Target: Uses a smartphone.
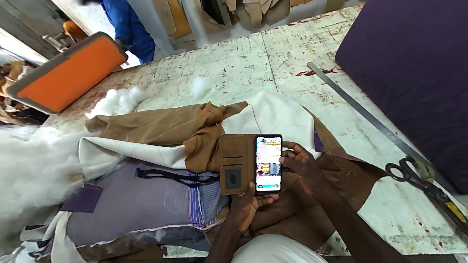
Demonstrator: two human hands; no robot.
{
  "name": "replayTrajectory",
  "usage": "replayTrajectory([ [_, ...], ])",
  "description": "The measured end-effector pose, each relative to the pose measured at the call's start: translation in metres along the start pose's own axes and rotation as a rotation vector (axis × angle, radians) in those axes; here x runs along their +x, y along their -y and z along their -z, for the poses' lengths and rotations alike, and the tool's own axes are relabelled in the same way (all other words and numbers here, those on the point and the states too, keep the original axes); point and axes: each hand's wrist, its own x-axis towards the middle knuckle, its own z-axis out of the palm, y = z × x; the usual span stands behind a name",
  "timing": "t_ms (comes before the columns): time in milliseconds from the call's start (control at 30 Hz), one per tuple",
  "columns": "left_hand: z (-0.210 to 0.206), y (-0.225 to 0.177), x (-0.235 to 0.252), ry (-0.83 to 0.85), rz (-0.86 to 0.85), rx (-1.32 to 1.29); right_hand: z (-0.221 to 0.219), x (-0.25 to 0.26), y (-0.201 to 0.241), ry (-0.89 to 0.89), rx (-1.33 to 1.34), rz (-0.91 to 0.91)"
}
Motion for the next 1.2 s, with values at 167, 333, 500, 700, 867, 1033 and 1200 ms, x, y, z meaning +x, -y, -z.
replayTrajectory([
  [167,0.003,0.003,-0.001,0.017,0.009,0.007,-0.006,0.005,0.014,-0.033,-0.075,0.014],
  [333,0.004,0.005,-0.001,0.042,0.005,0.064,-0.007,0.028,0.015,-0.069,-0.1,0.057],
  [500,0.006,0.006,-0.003,0.018,0.006,0.057,-0.007,0.014,0.015,0.02,-0.185,-0.001],
  [700,0.005,0.008,-0.003,-0.017,0.014,0.046,0.006,-0.008,-0.013,0.122,-0.281,-0.021],
  [867,0.003,0.006,-0.001,0.008,0.015,0.038,0.011,-0.012,-0.011,0.091,-0.247,-0.006],
  [1033,0.004,0.005,-0.002,0.021,0.009,0.019,0.015,-0.011,-0.001,0.059,-0.265,0.024],
  [1200,0.003,0.005,-0.003,0.026,0.015,0.008,0.008,-0.006,0.009,0.077,-0.204,0.022],
])
